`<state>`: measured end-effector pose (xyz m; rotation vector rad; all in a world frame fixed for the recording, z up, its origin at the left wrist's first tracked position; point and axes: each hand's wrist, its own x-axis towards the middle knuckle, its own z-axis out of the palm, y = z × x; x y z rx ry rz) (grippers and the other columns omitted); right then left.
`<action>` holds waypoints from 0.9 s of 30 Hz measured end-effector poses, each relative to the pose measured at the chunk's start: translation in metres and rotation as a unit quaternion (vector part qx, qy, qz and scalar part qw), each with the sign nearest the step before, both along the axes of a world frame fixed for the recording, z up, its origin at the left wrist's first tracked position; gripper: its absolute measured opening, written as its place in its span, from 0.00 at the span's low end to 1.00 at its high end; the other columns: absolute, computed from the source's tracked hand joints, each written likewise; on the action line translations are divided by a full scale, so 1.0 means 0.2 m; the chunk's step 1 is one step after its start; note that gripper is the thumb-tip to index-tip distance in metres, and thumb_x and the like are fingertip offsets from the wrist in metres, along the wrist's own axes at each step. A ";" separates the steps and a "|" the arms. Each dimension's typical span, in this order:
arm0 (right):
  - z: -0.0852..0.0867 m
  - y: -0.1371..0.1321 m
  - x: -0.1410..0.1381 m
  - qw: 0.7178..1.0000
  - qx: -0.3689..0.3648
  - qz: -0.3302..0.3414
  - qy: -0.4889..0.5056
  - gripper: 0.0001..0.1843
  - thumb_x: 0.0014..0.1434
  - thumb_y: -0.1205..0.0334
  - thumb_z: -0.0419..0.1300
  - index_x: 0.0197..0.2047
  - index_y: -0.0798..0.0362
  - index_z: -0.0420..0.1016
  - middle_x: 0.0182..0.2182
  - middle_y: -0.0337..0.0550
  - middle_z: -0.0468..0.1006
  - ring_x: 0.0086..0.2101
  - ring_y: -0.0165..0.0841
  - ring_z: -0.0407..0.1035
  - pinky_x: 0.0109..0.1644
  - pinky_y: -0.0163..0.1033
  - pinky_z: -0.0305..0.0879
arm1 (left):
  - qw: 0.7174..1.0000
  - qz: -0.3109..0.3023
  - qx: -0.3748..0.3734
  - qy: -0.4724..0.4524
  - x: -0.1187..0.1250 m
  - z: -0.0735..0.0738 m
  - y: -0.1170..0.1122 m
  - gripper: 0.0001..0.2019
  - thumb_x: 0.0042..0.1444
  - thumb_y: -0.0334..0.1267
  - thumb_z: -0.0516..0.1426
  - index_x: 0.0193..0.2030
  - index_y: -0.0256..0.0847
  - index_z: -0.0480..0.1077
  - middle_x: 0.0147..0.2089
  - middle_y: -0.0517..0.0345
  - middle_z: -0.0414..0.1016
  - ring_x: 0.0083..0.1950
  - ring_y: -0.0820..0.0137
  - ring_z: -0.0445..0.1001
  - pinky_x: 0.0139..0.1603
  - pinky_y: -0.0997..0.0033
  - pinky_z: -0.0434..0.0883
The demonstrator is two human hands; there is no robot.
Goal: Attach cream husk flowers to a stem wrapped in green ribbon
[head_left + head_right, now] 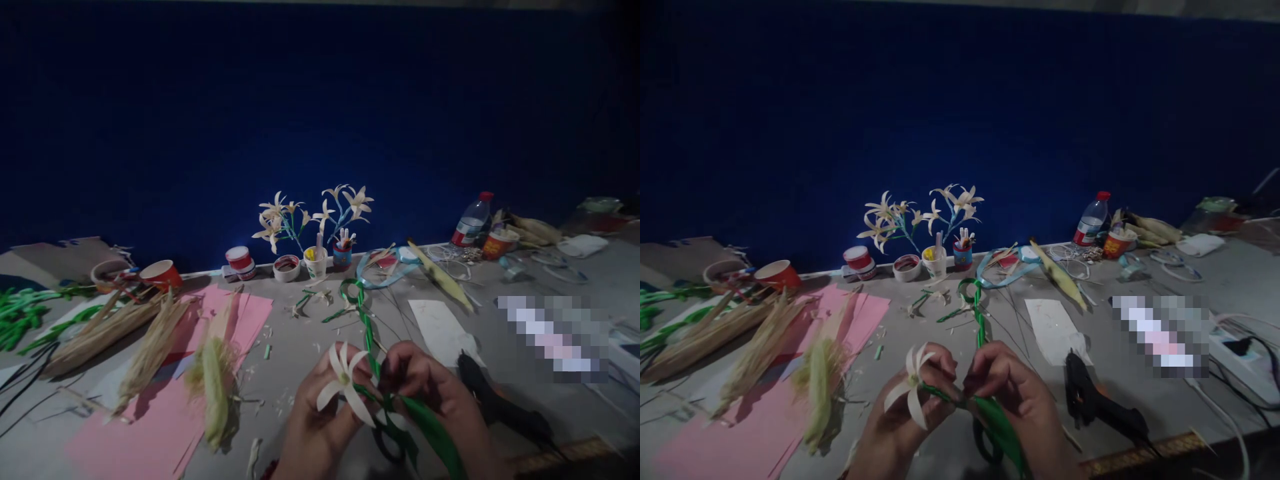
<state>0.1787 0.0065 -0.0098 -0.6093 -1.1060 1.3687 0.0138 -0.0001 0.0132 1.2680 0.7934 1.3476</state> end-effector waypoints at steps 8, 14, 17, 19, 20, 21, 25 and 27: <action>0.06 -0.02 -0.05 0.970 -0.202 0.095 0.098 0.15 0.44 0.65 0.75 0.23 0.51 0.70 0.28 0.34 0.73 0.25 0.28 0.69 0.25 0.32 0.68 | 0.988 -0.132 -0.044 -0.067 -0.03 0.02 0.00 0.08 0.52 0.44 0.65 0.30 0.41 0.80 0.35 0.55 0.66 0.36 0.65 0.68 0.36 0.67 0.67; 0.06 -0.03 -0.09 0.937 -0.269 0.177 0.136 0.15 0.46 0.64 0.75 0.25 0.53 0.70 0.25 0.35 0.76 0.23 0.27 0.73 0.20 0.26 0.69 | 0.991 -0.123 0.028 -0.054 -0.03 0.02 0.05 0.07 0.48 0.44 0.67 0.28 0.45 0.83 0.31 0.55 0.66 0.39 0.62 0.66 0.47 0.61 0.67; 0.04 -0.03 -0.10 0.924 -0.287 0.202 0.149 0.16 0.46 0.62 0.75 0.27 0.54 0.69 0.24 0.34 0.77 0.16 0.23 0.69 0.17 0.25 0.67 | 0.989 -0.128 0.025 -0.076 -0.02 0.01 0.07 0.05 0.47 0.45 0.68 0.27 0.48 0.83 0.29 0.56 0.67 0.39 0.61 0.66 0.46 0.62 0.67; 0.03 -0.03 -0.12 0.918 -0.297 0.216 0.150 0.15 0.47 0.62 0.73 0.27 0.54 0.69 0.20 0.34 0.77 0.13 0.22 0.68 0.16 0.24 0.66 | 0.987 -0.129 0.006 -0.097 -0.02 0.00 0.07 0.06 0.47 0.46 0.67 0.27 0.49 0.83 0.30 0.55 0.67 0.40 0.61 0.67 0.43 0.63 0.68; 0.02 -0.03 -0.12 0.914 -0.302 0.226 0.150 0.14 0.48 0.62 0.72 0.28 0.54 0.70 0.18 0.33 0.76 0.13 0.22 0.68 0.15 0.24 0.65 | 0.986 -0.132 -0.001 -0.102 -0.02 -0.01 0.07 0.06 0.47 0.46 0.67 0.26 0.48 0.83 0.31 0.55 0.68 0.39 0.61 0.67 0.42 0.63 0.68; 0.02 -0.03 -0.12 0.910 -0.306 0.236 0.151 0.13 0.49 0.61 0.72 0.29 0.54 0.70 0.17 0.32 0.74 0.13 0.22 0.67 0.15 0.23 0.64 | 0.985 -0.135 -0.009 -0.104 -0.03 -0.01 0.07 0.07 0.46 0.46 0.68 0.25 0.47 0.82 0.32 0.55 0.68 0.38 0.61 0.68 0.42 0.62 0.68; 0.00 -0.02 -0.13 0.899 -0.311 0.265 0.159 0.16 0.44 0.61 0.74 0.29 0.54 0.70 0.19 0.32 0.74 0.12 0.20 0.66 0.15 0.23 0.64 | 0.984 -0.149 -0.049 -0.083 -0.04 -0.01 0.08 0.11 0.38 0.45 0.72 0.21 0.43 0.78 0.33 0.54 0.71 0.39 0.61 0.70 0.48 0.59 0.67; 0.00 -0.01 -0.14 0.901 -0.301 0.269 0.160 0.17 0.42 0.61 0.75 0.28 0.54 0.70 0.23 0.32 0.76 0.11 0.18 0.63 0.14 0.22 0.61 | 0.983 -0.153 -0.067 -0.074 -0.05 -0.01 0.08 0.13 0.36 0.45 0.73 0.21 0.42 0.76 0.33 0.54 0.72 0.43 0.59 0.70 0.51 0.58 0.66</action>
